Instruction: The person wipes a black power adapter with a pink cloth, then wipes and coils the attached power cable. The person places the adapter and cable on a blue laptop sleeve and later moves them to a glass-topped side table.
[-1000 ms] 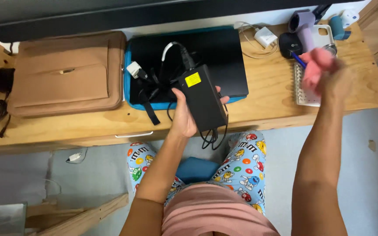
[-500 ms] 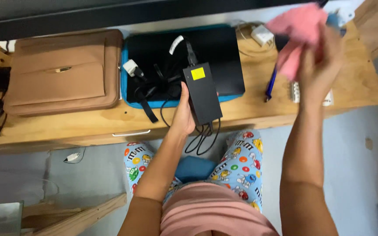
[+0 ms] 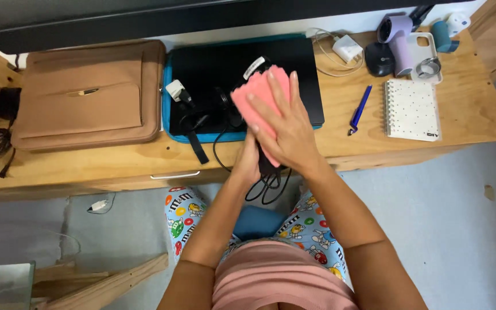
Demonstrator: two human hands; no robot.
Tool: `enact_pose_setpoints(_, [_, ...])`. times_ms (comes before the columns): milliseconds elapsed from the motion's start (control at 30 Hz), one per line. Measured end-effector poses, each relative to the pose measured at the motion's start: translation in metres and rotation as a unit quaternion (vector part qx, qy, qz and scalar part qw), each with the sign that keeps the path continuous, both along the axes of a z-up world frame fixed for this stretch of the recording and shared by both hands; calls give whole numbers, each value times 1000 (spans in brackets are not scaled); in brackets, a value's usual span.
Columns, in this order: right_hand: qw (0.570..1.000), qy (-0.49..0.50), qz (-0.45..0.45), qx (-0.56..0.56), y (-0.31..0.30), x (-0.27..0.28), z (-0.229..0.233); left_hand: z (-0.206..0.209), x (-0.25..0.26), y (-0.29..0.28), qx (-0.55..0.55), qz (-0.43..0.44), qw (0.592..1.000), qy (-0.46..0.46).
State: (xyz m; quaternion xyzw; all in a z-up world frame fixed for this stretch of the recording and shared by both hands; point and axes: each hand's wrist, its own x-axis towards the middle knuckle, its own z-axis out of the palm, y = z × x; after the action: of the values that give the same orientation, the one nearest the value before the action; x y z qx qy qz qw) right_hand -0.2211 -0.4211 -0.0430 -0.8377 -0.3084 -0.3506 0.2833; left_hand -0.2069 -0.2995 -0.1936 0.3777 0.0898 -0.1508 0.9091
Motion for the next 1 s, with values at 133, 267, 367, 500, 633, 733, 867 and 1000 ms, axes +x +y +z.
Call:
enact_pose_setpoints(133, [998,-47,-7,31,8,2,-3,54,-16,-1,98,26,995,19])
enact_pose_setpoints(267, [998,-56,-24,7,20,-35,-30,70,-16,-2,91,28,995,0])
enact_pose_setpoints(367, [999,-4,-52,-5,24,-57,-47,80,-18,-2,84,31,996,-17])
enact_pose_setpoints(500, [993,37,-98,-60,17,-45,-33,87,-24,-3,73,39,996,-34])
enact_pose_setpoints(633, [991,32,-108,-76,22,-28,-2,97,-21,-3,60,52,995,-63])
enact_pose_setpoints(733, [997,28,-65,-38,33,-30,-5,97,-18,-2,52,60,993,-82])
enact_pose_setpoints(867, [997,23,-67,-26,39,-52,-27,108,-25,-1,40,71,991,-102])
enact_pose_setpoints(1000, [995,4,-89,-42,35,-68,-48,114,-27,0,28,80,989,-125])
